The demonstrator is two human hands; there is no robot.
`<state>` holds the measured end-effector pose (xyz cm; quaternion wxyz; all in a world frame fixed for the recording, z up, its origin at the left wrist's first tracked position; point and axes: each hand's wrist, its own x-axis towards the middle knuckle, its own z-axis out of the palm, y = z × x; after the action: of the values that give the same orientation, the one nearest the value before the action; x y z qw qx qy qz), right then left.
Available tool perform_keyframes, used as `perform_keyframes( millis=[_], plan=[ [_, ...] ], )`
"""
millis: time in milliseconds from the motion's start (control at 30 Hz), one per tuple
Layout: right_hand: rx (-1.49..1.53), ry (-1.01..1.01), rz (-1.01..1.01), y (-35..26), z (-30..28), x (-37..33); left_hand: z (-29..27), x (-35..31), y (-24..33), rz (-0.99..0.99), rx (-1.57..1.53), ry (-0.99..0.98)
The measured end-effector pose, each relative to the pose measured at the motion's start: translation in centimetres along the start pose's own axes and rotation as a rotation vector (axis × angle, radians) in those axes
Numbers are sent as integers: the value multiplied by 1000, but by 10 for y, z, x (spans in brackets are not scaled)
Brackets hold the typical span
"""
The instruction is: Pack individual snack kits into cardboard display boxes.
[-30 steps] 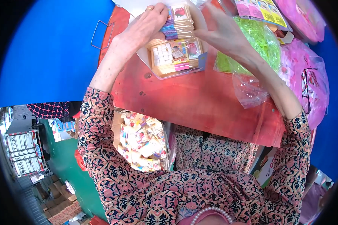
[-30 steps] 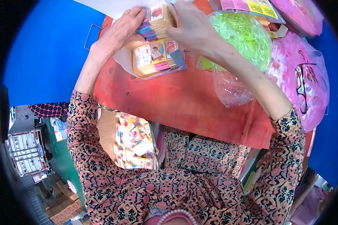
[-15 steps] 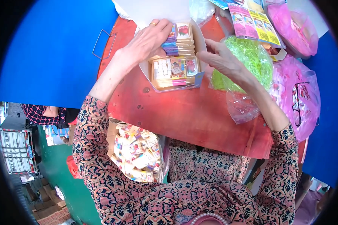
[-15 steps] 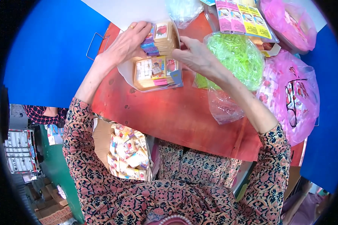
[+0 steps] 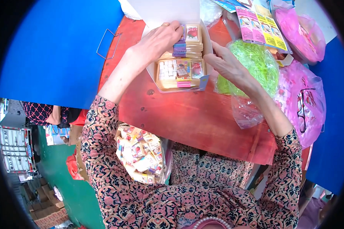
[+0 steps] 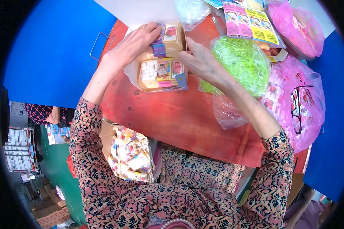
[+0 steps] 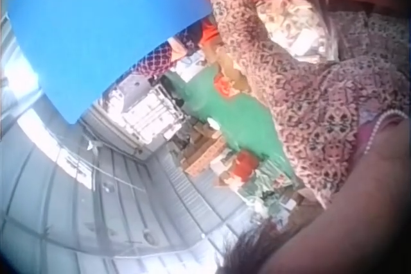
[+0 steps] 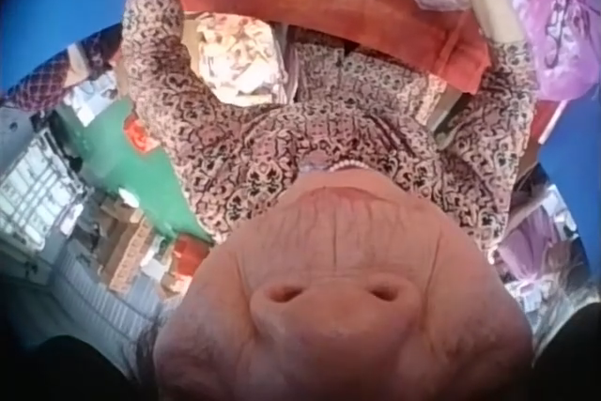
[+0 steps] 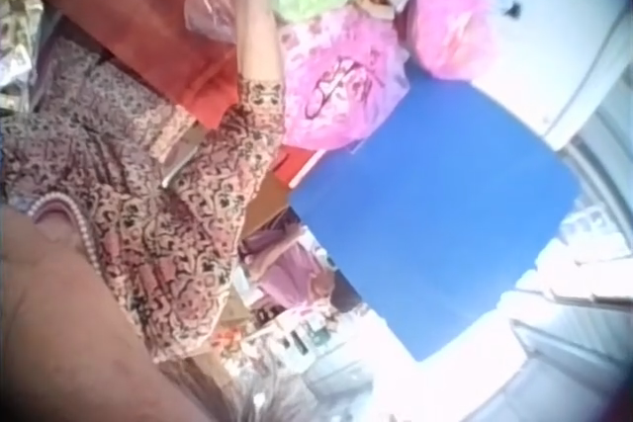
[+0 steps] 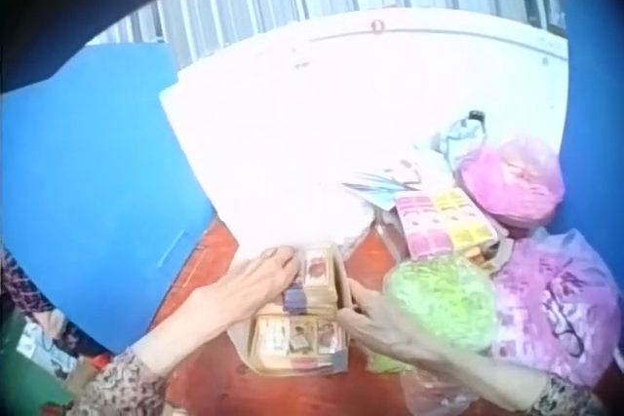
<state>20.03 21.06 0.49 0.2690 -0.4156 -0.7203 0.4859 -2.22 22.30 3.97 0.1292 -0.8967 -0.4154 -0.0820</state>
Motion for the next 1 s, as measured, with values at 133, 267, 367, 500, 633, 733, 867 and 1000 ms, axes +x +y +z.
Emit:
perform_keyframes(
  millis=[133, 267, 367, 500, 633, 733, 867, 1000],
  plan=[
    [-27, 6, -38, 1, 1, -2, 3, 3, -5, 15, -38, -41],
    [-39, 8, -7, 0, 1, -4, -18, -13, -18, 8, -251, 76],
    [152, -35, 8, 3, -1, -4, -35, -36, -33, -285, -411, 259],
    [206, 33, -50, -1, -2, -2, 19, -49, -40, -667, -1083, 532],
    [251, 56, -84, -12, 13, 9, 37, -58, 0, -911, -1517, 429],
    [265, 61, 3, -22, 20, 8, 41, -54, 11, -908, -1817, 377],
    [188, 146, 26, -37, 25, 9, 36, -56, 14, -874, -1801, 345],
    [117, 178, -30, -12, 14, 25, 20, -49, 21, -880, -1687, 362]
  ],
)
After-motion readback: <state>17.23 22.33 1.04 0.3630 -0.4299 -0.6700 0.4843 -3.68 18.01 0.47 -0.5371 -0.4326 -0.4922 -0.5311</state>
